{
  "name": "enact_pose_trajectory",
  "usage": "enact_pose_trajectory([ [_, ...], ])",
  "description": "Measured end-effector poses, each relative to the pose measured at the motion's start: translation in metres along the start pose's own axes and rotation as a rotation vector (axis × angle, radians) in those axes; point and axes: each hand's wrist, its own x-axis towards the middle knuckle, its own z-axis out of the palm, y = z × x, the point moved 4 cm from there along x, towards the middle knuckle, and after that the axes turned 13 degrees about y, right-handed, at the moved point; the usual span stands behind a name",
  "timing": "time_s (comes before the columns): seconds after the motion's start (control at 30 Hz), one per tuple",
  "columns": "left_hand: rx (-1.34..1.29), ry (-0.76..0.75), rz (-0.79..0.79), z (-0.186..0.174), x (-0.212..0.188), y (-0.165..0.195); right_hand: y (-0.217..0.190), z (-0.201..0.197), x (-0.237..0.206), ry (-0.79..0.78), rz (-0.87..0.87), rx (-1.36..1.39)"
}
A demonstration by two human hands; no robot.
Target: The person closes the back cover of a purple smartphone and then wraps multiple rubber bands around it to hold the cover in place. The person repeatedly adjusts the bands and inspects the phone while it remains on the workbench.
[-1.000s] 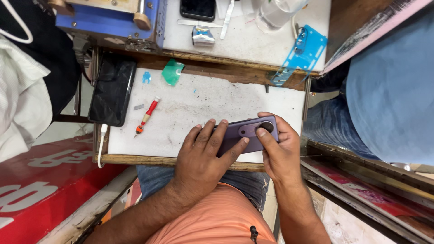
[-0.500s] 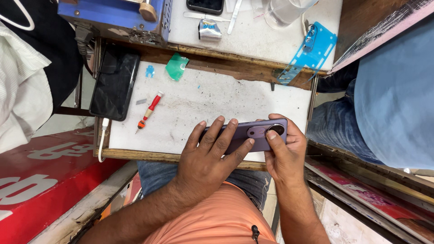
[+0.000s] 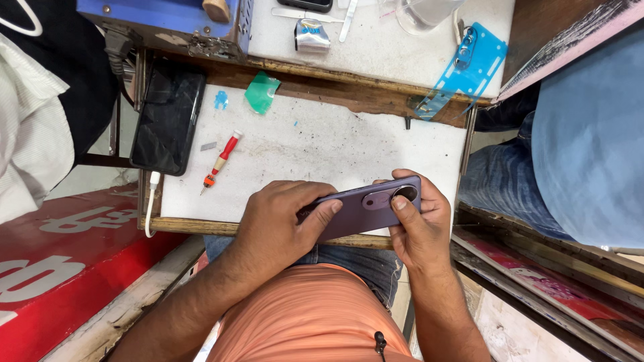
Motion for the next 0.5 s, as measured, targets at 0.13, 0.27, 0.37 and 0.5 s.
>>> enact_pose_trajectory([
  [0.13, -0.058, -0.004, -0.038, -0.001, 0.001, 0.000, -0.001, -0.002, -0.001, -0.047, -0.028, -0.007],
  [0.27, -0.019, 0.059, 0.089, -0.004, -0.002, 0.004, -0.003, -0.002, 0.001, -0.131, -0.089, -0.016],
  [0.37, -0.006, 0.096, 0.212, -0.006, -0.003, 0.008, -0.008, 0.000, 0.003, -0.181, -0.219, -0.153],
  [0.5, 0.078, 0.169, 0.350, -0.007, -0.010, 0.016, -0.016, 0.003, 0.002, -0.221, -0.291, -0.342],
])
